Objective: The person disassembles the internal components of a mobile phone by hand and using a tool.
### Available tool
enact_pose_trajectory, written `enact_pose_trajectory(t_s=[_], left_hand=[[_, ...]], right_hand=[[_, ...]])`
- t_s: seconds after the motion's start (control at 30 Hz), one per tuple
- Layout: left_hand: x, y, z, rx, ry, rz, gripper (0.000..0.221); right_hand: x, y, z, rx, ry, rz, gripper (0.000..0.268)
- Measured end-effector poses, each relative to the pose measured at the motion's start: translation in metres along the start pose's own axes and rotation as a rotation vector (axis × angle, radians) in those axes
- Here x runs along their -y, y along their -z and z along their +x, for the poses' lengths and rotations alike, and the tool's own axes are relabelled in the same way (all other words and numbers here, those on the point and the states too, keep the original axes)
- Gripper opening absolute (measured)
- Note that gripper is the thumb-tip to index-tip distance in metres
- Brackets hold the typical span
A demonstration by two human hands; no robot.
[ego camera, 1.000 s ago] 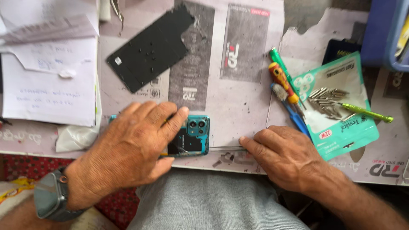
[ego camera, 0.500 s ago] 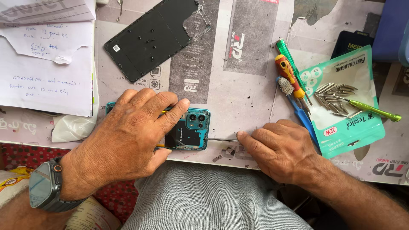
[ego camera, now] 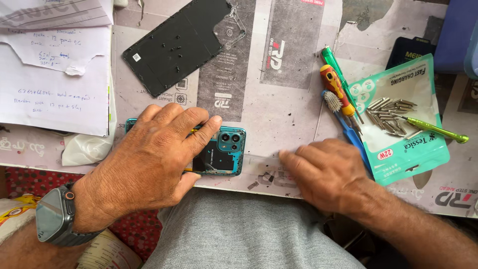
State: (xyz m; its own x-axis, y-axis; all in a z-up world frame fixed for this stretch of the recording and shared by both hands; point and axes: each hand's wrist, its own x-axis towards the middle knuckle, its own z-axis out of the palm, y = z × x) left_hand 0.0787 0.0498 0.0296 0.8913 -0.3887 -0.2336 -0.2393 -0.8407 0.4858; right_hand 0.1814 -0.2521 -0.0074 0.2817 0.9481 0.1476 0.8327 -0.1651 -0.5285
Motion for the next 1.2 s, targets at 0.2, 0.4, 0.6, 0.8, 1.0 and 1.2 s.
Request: enact_pose_trajectory(t_s=[0.2, 0.4, 0.6, 0.8, 1.0, 1.2], left_hand=[[0.001, -0.001, 0.001, -0.022, -0.022, 0.002, 0.09], [-0.001, 0.004, 0.005, -0.011, -0.023, -0.004, 0.09], [-0.003, 0.006, 0.006, 0.027, 0.006, -0.014, 0.091], [-0.002, 0.005, 0.004, -0.002, -0.011, -0.003, 0.089], [-0.001, 0.004, 0.003, -0.022, -0.032, 0.03, 0.093], [-0.005, 0.01, 0.009, 0.009, -0.006, -0.021, 0.09]], right_hand=[[0.002, 0.001, 0.0, -0.039, -0.022, 0.001, 0.024], [0.001, -0.001, 0.0, -0.044, -0.001, 0.044, 0.02], [0.001, 0.0, 0.001, -0.062, 0.011, 0.026, 0.02], [0.002, 0.0, 0.0, -0.047, -0.02, 0.05, 0.016], [0.003, 0.0, 0.001, -0.063, -0.029, 0.039, 0.014], [0.005, -0.003, -0.001, -0.057, -0.039, 0.012, 0.015]])
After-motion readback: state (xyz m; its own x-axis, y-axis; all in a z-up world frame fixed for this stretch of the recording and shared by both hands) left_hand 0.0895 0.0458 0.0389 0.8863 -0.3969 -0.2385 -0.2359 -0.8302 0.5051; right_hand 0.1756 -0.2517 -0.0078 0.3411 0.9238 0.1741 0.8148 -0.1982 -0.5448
